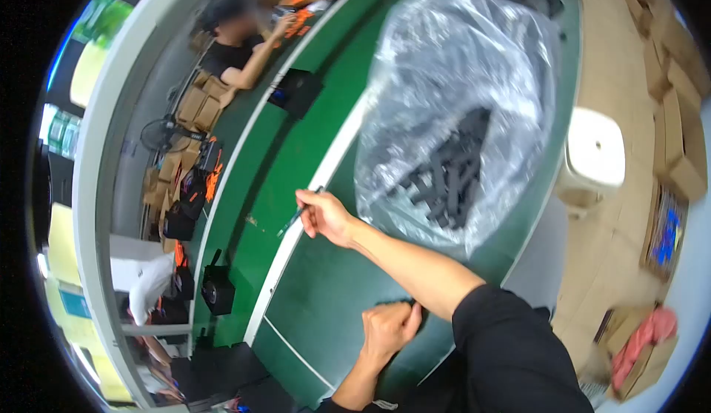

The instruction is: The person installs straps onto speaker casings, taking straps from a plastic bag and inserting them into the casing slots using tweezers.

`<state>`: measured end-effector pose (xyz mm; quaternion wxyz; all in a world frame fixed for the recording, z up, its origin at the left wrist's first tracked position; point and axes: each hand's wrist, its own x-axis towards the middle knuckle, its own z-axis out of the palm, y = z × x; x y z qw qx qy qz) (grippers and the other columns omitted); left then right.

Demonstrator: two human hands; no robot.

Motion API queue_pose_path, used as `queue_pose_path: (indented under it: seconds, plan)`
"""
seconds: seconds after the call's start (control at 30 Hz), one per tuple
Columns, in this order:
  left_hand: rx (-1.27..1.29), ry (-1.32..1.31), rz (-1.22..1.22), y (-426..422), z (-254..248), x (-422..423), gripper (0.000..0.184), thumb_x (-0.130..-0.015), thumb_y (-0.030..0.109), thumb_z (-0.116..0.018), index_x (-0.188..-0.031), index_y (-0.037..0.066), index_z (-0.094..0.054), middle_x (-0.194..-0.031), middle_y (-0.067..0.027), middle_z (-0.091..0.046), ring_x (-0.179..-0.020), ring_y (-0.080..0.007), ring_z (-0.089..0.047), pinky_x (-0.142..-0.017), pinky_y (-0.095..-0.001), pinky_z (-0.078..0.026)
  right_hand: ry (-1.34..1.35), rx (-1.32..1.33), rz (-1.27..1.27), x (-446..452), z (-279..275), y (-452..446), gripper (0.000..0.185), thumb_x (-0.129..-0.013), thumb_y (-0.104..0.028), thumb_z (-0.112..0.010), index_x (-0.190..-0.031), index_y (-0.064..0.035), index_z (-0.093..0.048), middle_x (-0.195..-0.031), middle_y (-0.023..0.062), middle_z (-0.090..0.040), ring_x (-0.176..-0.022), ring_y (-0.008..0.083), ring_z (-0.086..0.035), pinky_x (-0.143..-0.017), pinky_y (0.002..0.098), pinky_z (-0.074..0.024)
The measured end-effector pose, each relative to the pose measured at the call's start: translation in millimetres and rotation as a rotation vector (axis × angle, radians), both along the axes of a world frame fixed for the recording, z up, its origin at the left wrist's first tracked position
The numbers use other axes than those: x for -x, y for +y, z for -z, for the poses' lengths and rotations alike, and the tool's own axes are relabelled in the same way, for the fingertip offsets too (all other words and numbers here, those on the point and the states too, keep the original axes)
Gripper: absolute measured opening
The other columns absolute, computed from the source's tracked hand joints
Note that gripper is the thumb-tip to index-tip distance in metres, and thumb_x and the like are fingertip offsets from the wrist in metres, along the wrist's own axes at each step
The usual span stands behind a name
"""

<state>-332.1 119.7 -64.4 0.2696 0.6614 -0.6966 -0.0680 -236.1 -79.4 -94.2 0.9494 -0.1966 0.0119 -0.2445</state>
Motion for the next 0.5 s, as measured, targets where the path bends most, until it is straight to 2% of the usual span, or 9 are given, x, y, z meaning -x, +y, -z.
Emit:
queue_pose_path:
  seconds: [0.1, 0.2, 0.23, 0.3, 0.33, 0.4, 0.5]
  plan:
    - [0.0, 0.036, 0.027, 10, 3, -1, 0.039, -0.089, 0.016, -0.078, -0.06, 0.012, -0.052, -0.056, -0.0037, -0.054, -0.047, -0.0229, -0.058, -0.048, -0.0373, -0.046, 0.018, 0.021, -0.114, 0, -5, 11, 0.027, -0.105, -0.038, -0.067, -0.093, -0.0158, -0.057, -0.062, 0.0034, -0.061, -0.055, 0.0154, -0.057, -0.055, 0.0295, -0.0434]
    - [0.009, 0.025, 0.044, 9, 5, -2, 0.039, -0.089, 0.018, -0.078, -0.061, 0.013, -0.052, -0.056, -0.0019, -0.053, -0.047, -0.0203, -0.057, -0.049, -0.034, -0.047, 0.043, 0.027, -0.203, 0, -9, 17, 0.025, -0.105, -0.035, -0.066, -0.092, -0.0165, -0.057, -0.06, 0.0007, -0.055, -0.053, 0.0128, -0.052, -0.053, 0.0283, -0.0382]
    - [0.015, 0.026, 0.048, 9, 7, -2, 0.039, -0.089, 0.018, -0.078, -0.061, 0.014, -0.051, -0.056, -0.0015, -0.052, -0.047, -0.0196, -0.056, -0.049, -0.0334, -0.046, 0.045, -0.016, -0.241, 1, -7, 19, 0.023, -0.107, -0.034, -0.061, -0.097, -0.0143, -0.057, -0.058, 0.0, -0.049, -0.051, 0.0131, -0.046, -0.054, 0.0295, -0.0361]
    - [0.008, 0.024, 0.058, 12, 9, -6, 0.04, -0.089, 0.018, -0.078, -0.061, 0.015, -0.051, -0.055, -0.0007, -0.05, -0.046, -0.0181, -0.055, -0.048, -0.0323, -0.045, -0.037, -0.03, -0.308, -2, 6, 19, 0.03, -0.112, -0.037, -0.054, -0.094, -0.0127, -0.058, -0.056, -0.0007, -0.043, -0.049, 0.0124, -0.039, -0.052, 0.0305, -0.0337]
    - [0.015, 0.037, 0.071, 11, 8, -8, 0.042, -0.085, 0.015, -0.08, -0.058, 0.016, -0.048, -0.054, 0.0001, -0.049, -0.045, -0.0173, -0.054, -0.047, -0.0319, -0.044, -0.054, -0.068, -0.34, -3, 11, 22, 0.032, -0.112, -0.038, -0.054, -0.092, -0.0124, -0.058, -0.054, -0.0008, -0.043, -0.048, 0.0122, -0.038, -0.052, 0.0303, -0.0327]
    - [0.002, 0.052, 0.059, 9, 7, -11, 0.042, -0.085, 0.016, -0.08, -0.058, 0.016, -0.048, -0.054, 0.0, -0.049, -0.045, -0.0174, -0.054, -0.047, -0.0319, -0.044, -0.095, -0.136, -0.393, -5, 13, 21, 0.036, -0.111, -0.039, -0.055, -0.088, -0.0117, -0.057, -0.051, -0.0009, -0.044, -0.045, 0.0116, -0.036, -0.05, 0.0301, -0.0307]
    - [-0.024, 0.057, 0.038, 8, 5, -9, 0.042, -0.085, 0.016, -0.08, -0.059, 0.015, -0.048, -0.054, -0.0001, -0.048, -0.044, -0.0176, -0.054, -0.047, -0.0322, -0.044, 0.0, -0.078, -0.365, -3, 4, 25, 0.037, -0.111, -0.04, -0.054, -0.091, -0.01, -0.06, -0.05, 0.0002, -0.043, -0.045, 0.0129, -0.036, -0.05, 0.0313, -0.032]
